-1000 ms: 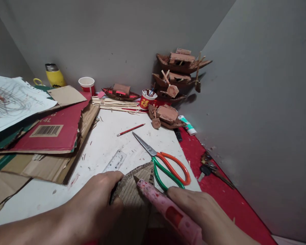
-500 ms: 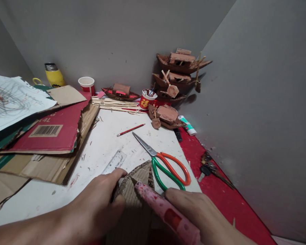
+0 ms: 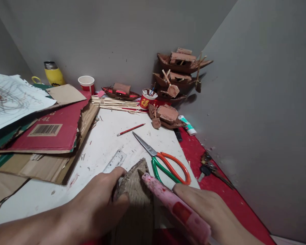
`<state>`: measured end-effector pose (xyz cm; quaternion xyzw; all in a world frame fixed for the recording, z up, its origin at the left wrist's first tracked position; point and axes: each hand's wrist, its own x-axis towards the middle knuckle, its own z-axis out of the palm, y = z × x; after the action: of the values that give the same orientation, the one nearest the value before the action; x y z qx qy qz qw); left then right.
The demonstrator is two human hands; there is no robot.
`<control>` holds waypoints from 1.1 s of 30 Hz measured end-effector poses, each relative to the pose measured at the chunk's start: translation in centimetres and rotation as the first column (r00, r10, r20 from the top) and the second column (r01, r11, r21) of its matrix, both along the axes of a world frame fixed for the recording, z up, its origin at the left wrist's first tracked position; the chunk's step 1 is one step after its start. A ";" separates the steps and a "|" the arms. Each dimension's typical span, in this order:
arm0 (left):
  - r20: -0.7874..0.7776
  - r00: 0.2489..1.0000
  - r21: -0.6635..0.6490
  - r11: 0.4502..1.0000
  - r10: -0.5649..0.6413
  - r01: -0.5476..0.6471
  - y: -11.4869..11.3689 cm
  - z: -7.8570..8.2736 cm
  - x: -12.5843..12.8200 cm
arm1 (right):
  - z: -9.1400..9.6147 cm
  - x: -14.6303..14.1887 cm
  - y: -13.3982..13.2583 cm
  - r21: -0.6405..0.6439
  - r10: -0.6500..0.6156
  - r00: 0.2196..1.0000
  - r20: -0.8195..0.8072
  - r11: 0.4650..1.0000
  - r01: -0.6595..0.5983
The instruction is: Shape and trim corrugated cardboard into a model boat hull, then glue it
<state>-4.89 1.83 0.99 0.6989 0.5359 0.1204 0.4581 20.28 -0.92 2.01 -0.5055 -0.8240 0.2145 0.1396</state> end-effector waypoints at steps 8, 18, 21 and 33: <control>0.070 0.997 0.039 0.999 0.018 -0.021 1.3 -0.4 0.3 | -0.1 -0.8 0.4 -0.050 0.056 0.994 0.093 0.997 -0.052; 0.077 0.997 0.078 0.997 0.019 -0.025 0.9 -0.9 0.3 | -0.4 -1.1 0.2 -0.100 0.045 0.997 0.063 0.994 -0.038; 0.064 0.998 0.089 0.996 0.021 -0.027 0.9 -0.8 0.4 | -0.7 -1.0 0.2 -0.089 0.032 0.996 0.082 0.996 -0.025; 0.106 0.991 0.058 0.995 0.076 -0.082 0.6 -1.0 0.5 | -0.8 -1.2 0.4 -0.052 0.042 0.997 0.058 0.998 -0.039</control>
<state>-4.40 2.44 -0.02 0.6839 0.5347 0.1912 0.4579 19.07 -0.52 1.17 -0.4984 -0.8320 0.2233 0.0981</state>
